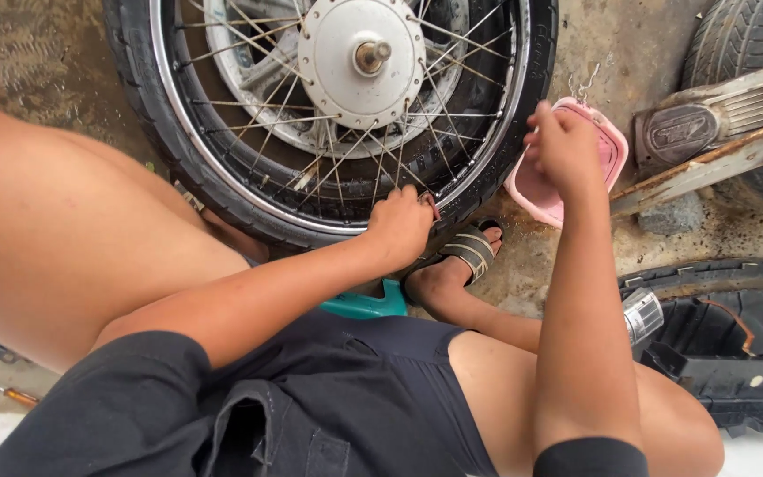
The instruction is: The person scrubs the rim and tire of a motorcycle wheel using a small reddish sponge. They rotate the wheel by hand to access different sections and continue scrubbing the same area repeatedly.
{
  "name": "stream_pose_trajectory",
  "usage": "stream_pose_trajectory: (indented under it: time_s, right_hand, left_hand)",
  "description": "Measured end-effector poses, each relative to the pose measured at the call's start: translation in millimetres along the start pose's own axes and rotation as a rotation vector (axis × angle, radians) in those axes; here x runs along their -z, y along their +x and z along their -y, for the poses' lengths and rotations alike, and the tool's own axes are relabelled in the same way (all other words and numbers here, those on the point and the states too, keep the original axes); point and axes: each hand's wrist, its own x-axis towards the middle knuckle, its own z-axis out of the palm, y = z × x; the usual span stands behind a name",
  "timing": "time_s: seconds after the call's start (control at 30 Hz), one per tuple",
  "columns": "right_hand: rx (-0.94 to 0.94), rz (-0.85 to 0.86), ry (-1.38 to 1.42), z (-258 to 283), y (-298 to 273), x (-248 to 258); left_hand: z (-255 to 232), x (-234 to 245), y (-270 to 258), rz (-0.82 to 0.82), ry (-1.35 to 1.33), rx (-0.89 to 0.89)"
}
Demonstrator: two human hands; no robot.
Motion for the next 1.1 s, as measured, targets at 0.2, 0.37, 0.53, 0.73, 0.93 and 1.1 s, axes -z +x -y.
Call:
stream_pose_trajectory:
  time_s: [0.2,0.37,0.53,0.73,0.93,1.1]
  right_hand:
    - [0.050,-0.331,-0.019,53.0,35.3,-28.6]
    - [0.031,-0.380,0.034,54.5,54.1,-54.3]
    - [-0.008,-0.433,-0.057,55.1,47.9,-59.2]
    - [0.016,-0.485,-0.022,48.2,52.8,-59.5]
    - [0.001,-0.463,-0.016,47.1,49.5,-58.9]
    - [0.010,-0.449,-0.018,47.6,49.3,-57.6]
  left_hand:
    - [-3.9,56.3,6.0,0.450,-0.077,0.158]
    - [-15.9,48.9,9.3,0.365,-0.216,0.226]
    - [-20.0,43.6,5.4,0.269,-0.282,0.224]
    - [-17.4,38.1,2.3,0.373,-0.163,0.144]
    - [-25.3,39.3,-2.2,0.346,-0.252,0.229]
    - [-37.6,55.7,-6.0,0.338,-0.236,0.224]
